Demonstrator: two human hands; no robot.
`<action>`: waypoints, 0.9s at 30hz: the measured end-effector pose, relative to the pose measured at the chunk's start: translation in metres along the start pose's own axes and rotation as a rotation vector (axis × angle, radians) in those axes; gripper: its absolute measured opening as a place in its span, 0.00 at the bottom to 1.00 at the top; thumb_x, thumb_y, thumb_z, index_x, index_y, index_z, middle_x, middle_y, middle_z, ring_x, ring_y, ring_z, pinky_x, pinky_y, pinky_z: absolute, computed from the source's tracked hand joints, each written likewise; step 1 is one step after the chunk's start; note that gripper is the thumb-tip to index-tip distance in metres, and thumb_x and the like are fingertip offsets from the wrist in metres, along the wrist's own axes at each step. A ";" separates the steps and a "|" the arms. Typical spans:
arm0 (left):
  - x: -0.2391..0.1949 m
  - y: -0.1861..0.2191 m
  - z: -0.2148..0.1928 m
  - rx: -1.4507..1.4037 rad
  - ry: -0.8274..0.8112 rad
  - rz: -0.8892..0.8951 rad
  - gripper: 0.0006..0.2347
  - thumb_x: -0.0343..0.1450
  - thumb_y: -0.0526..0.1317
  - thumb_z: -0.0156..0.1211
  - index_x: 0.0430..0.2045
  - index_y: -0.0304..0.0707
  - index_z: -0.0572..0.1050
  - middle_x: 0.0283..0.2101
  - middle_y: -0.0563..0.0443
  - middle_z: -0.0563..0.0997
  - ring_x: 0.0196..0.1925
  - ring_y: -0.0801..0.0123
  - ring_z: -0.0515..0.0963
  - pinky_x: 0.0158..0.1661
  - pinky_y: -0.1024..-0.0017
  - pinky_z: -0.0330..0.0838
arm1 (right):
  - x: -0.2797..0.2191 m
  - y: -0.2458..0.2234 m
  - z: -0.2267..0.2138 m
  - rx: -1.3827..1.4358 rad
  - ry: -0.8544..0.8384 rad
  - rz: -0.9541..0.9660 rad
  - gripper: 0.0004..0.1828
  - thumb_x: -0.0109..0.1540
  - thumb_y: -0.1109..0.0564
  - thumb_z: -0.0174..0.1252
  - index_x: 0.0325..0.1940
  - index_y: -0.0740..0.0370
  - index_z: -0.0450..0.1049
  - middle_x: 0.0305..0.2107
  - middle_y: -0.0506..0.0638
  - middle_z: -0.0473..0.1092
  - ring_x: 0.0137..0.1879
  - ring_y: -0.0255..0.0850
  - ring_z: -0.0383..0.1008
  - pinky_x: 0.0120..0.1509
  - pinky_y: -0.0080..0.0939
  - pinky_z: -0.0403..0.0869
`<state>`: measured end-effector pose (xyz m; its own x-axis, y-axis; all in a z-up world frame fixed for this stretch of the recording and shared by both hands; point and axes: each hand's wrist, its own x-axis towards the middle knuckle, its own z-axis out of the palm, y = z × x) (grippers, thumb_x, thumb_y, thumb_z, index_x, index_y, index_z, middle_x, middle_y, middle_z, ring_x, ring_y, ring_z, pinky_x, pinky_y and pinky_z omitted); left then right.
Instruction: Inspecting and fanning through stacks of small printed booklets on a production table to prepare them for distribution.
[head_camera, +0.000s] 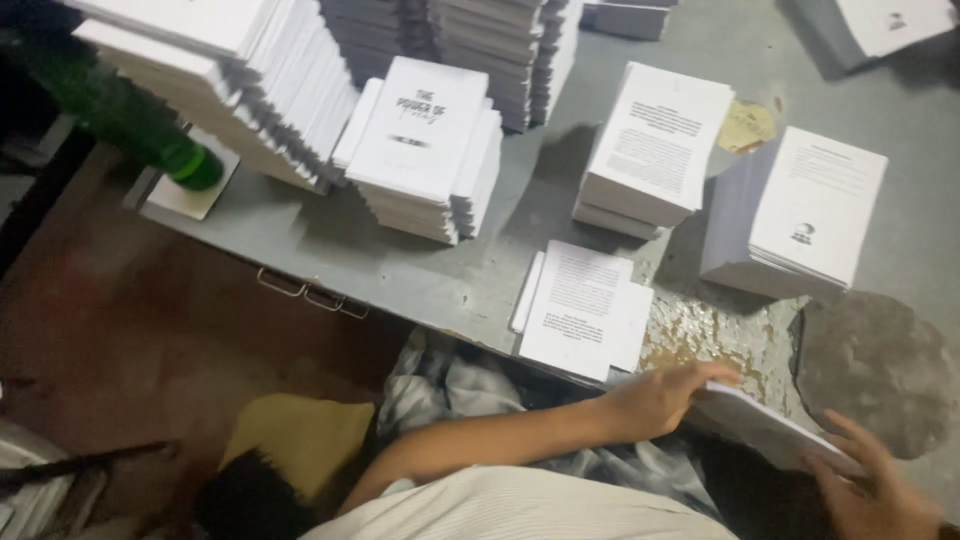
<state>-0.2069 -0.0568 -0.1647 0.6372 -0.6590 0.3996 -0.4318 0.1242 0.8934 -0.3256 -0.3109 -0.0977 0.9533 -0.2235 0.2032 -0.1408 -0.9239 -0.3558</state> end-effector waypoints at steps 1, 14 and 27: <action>0.004 0.022 -0.011 0.007 0.010 -0.002 0.28 0.71 0.15 0.43 0.64 0.43 0.55 0.61 0.30 0.72 0.15 0.77 0.63 0.15 0.82 0.59 | 0.003 -0.016 -0.001 0.004 -0.002 -0.011 0.31 0.63 0.60 0.70 0.72 0.48 0.77 0.49 0.49 0.80 0.43 0.35 0.79 0.51 0.34 0.74; -0.043 0.027 -0.162 0.278 0.594 -0.708 0.24 0.70 0.37 0.66 0.63 0.41 0.68 0.47 0.37 0.83 0.47 0.45 0.84 0.45 0.56 0.81 | 0.100 -0.151 0.093 0.794 -0.332 0.355 0.32 0.60 0.53 0.70 0.66 0.66 0.72 0.41 0.73 0.76 0.48 0.59 0.79 0.47 0.55 0.76; -0.046 0.056 -0.167 0.607 0.546 -0.804 0.17 0.69 0.35 0.67 0.53 0.33 0.76 0.46 0.44 0.78 0.46 0.49 0.85 0.43 0.62 0.83 | 0.096 -0.158 0.099 0.495 -0.324 0.217 0.27 0.58 0.50 0.71 0.61 0.57 0.78 0.37 0.58 0.81 0.44 0.50 0.83 0.52 0.50 0.78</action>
<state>-0.1536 0.1043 -0.0986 0.9963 0.0430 -0.0740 0.0838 -0.6635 0.7435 -0.1853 -0.1558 -0.1121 0.9604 -0.2128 -0.1798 -0.2736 -0.5979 -0.7535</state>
